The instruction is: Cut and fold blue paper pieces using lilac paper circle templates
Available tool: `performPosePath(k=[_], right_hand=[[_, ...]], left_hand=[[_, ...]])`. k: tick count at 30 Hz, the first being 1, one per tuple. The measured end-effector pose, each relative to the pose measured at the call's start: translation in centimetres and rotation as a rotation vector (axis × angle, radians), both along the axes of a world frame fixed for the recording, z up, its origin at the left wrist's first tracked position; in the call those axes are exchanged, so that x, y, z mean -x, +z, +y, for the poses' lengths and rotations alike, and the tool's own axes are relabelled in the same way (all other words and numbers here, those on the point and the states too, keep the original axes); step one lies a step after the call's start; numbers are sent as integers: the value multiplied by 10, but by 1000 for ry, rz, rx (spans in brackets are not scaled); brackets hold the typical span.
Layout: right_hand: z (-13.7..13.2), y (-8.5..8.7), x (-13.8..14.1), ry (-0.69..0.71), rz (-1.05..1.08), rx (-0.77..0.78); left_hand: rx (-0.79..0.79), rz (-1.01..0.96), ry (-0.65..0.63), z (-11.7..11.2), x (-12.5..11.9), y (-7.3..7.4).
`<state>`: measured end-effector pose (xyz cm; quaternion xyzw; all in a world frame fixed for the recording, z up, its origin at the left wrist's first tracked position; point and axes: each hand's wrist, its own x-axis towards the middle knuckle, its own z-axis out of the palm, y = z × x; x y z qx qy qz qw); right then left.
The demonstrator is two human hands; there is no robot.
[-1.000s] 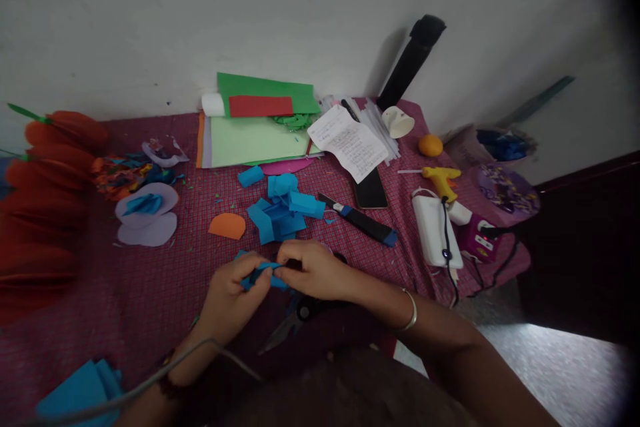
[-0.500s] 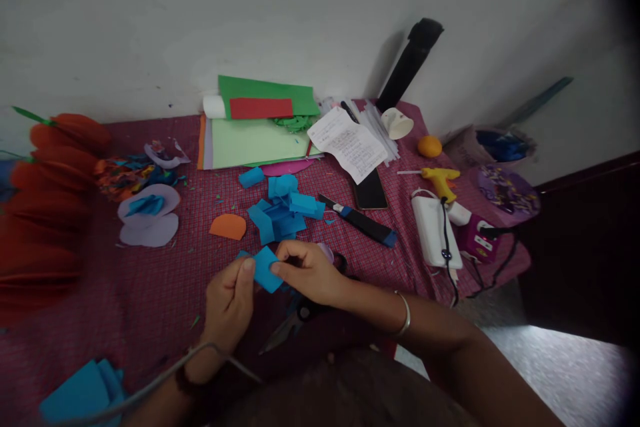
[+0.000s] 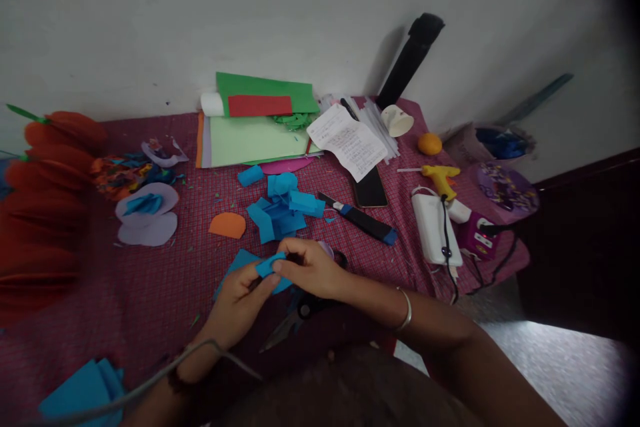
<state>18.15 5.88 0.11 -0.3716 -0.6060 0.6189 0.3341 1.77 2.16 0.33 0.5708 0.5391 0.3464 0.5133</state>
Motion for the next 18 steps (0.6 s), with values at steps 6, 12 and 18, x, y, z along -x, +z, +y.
performPosePath(k=[6,12,18], right_hand=[[2,4,-6,27,-78,-132],[3,4,-8,-53,-110,-115],[4,4,-8,-79,-55,-88]], left_hand=[[254,36,-172,0,0,0],[-70,109,-134,0,-1,0],[-118,73,-176,-1,-2,0]])
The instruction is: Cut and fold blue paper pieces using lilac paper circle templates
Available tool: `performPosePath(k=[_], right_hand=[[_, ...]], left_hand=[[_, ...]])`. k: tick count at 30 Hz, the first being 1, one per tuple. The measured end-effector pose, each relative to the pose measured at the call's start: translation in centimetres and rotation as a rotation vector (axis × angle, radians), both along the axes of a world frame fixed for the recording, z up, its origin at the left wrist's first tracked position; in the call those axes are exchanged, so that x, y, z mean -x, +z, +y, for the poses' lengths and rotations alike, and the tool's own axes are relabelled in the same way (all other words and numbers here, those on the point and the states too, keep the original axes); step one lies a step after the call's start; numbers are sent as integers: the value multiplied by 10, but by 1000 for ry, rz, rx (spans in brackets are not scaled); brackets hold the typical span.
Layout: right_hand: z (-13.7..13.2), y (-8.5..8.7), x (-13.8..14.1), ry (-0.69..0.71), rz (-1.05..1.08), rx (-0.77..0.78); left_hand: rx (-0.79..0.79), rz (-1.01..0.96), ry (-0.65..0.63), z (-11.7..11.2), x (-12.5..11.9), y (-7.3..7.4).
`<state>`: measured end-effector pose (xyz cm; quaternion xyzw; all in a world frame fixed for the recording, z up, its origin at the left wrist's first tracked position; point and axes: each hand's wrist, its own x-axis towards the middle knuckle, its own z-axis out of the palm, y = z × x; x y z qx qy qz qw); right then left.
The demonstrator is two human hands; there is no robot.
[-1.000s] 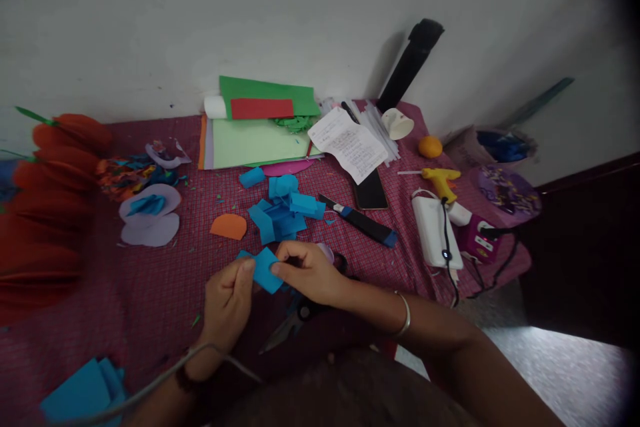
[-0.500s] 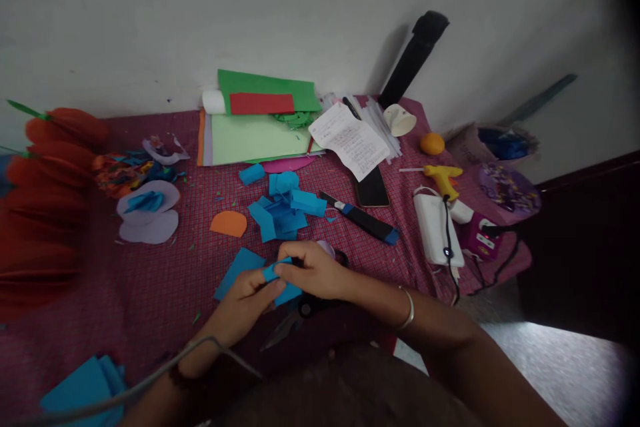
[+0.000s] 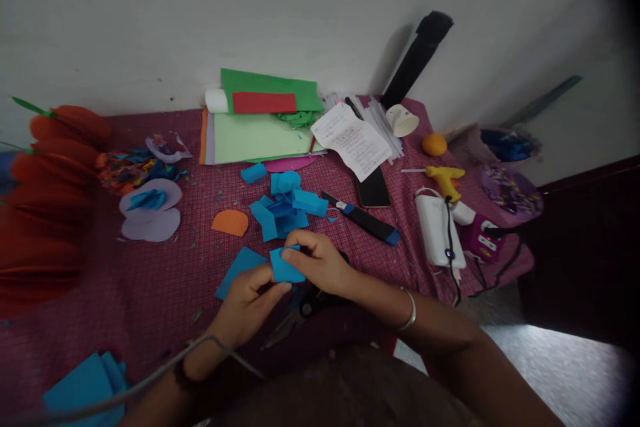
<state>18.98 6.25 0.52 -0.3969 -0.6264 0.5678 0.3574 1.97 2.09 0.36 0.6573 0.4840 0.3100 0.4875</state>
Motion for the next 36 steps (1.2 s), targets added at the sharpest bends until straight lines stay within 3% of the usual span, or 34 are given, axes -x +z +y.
performPosePath(k=[4,9,12,15,24,32,36], right_hand=[[-1,-1,1,49,6,25],[-4,-2,5,201,131,165],[-4,-5,7,333,308,333],[-4,-10,9,411,364,406],[-3,-4,8,377,340,426],[-2,-9,10,250,242,436],[-1,-12,9,175,223,439]], left_hand=[[69,-104,35,1,4,2],[152,-192,317,0,9,1],[275,-410,508,1,8,0],[362,-551,598,4,4,1],[409,-486,560,2,5,-10],[247,-239,467,-2,9,-15],[226,-172,326,-3,7,-14]])
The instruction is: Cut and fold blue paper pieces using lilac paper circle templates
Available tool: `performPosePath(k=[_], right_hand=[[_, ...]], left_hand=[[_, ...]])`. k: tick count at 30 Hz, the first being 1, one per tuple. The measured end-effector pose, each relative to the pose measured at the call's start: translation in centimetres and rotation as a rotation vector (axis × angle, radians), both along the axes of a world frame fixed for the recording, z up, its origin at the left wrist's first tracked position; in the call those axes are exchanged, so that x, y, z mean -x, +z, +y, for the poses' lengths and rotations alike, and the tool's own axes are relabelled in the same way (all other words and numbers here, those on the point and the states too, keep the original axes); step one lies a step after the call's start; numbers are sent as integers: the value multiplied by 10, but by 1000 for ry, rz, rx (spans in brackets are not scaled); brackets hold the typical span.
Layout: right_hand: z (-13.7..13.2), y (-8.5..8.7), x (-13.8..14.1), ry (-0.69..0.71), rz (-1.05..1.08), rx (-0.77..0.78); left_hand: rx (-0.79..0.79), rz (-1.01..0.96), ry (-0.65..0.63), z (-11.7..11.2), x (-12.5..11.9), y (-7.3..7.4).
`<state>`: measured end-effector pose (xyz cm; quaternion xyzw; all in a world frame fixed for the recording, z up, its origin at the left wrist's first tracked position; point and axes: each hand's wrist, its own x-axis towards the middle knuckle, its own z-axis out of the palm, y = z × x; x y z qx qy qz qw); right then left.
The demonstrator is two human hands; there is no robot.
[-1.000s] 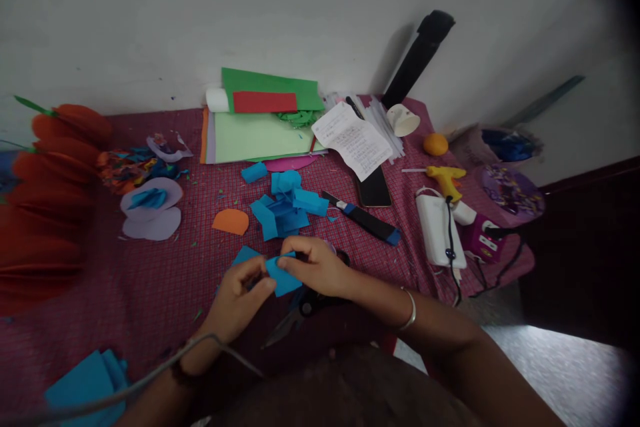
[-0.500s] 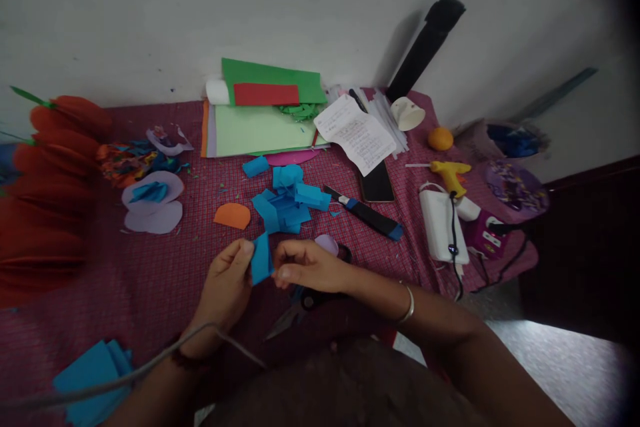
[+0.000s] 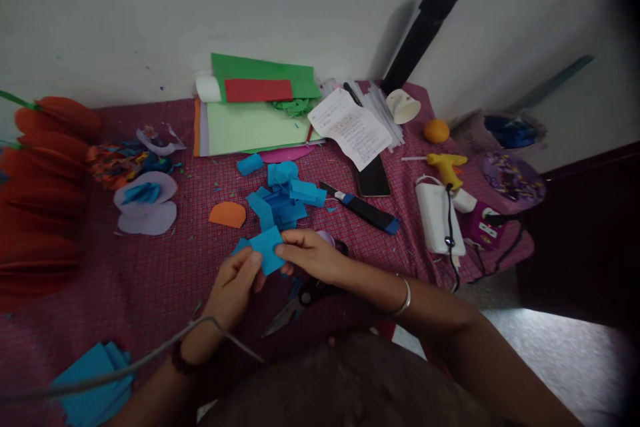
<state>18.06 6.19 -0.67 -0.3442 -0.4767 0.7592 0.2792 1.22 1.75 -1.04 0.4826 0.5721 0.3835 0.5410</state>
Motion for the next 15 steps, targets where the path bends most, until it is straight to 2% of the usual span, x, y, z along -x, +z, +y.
performPosePath(k=[3,6,9,12,15], right_hand=[[1,1,-1,-19,15,5],[1,5,-2,7,8,-30],[0,8,-3,58,41,-75],[-1,8,-2,105,128,-68],[-1,8,-2,123,181,-33]], left_hand=[[31,2,-56,-1,-2,3],[29,-30,-10,-1,-2,2],[89,-245,14,-1,-1,-2],[200,-518,-64,1,-1,-2],[261,-663,-137,1,-2,1]])
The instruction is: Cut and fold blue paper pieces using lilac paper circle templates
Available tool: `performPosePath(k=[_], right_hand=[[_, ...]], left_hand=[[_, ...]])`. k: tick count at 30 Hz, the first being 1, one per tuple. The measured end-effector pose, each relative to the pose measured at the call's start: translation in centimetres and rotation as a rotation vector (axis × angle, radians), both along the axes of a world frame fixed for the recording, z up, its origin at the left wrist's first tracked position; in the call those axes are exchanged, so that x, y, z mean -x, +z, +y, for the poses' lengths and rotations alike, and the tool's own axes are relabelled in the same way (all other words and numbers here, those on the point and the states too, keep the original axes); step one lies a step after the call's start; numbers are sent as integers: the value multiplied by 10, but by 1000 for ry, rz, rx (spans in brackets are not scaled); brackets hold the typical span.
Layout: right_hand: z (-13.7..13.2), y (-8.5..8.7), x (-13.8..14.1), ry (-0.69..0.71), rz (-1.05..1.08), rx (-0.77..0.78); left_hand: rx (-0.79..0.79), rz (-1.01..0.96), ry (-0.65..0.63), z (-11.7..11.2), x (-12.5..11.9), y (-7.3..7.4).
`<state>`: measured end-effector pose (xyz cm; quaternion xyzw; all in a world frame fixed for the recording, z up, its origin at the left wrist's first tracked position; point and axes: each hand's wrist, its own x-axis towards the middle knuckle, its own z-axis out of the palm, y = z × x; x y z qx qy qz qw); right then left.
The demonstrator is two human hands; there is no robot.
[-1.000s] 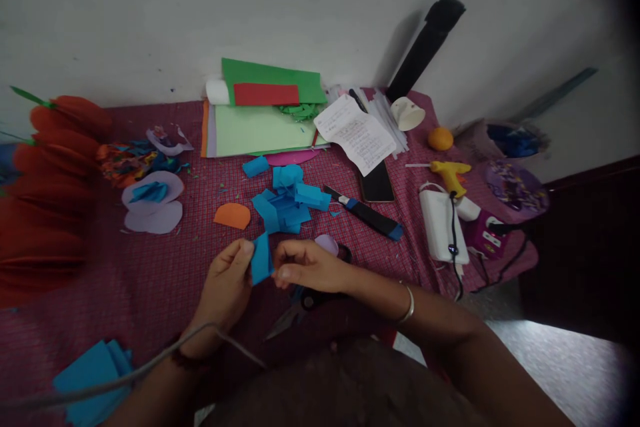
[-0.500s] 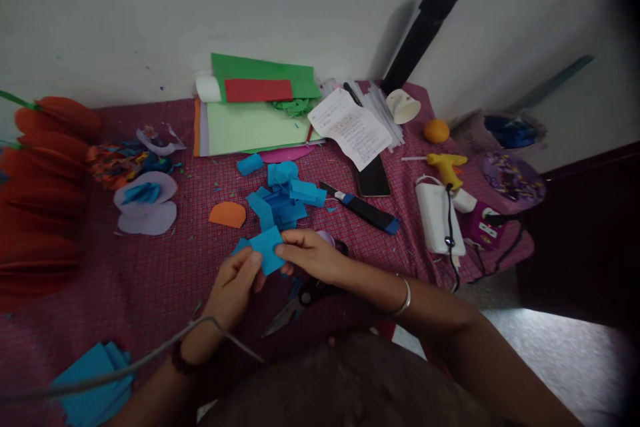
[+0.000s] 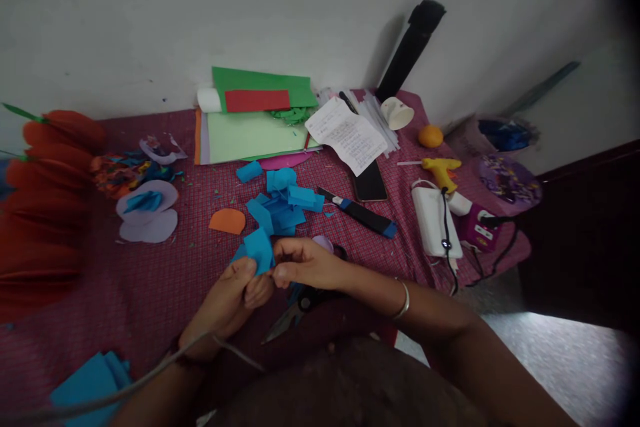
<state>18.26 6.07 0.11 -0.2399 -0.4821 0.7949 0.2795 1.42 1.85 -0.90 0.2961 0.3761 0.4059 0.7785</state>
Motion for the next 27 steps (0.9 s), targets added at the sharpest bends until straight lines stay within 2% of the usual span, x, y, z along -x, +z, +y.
performPosePath(k=[7,17,27], right_hand=[[0,-1,-2,2,4,-3],[1,-5,-4,48,76,-53],[1,-6,-4,65,132,-8]], left_hand=[[-13,-69,-61,-1,-1,3],[5,-130,-68,-2,-4,8],[22,-185,-83,-4,2,-6]])
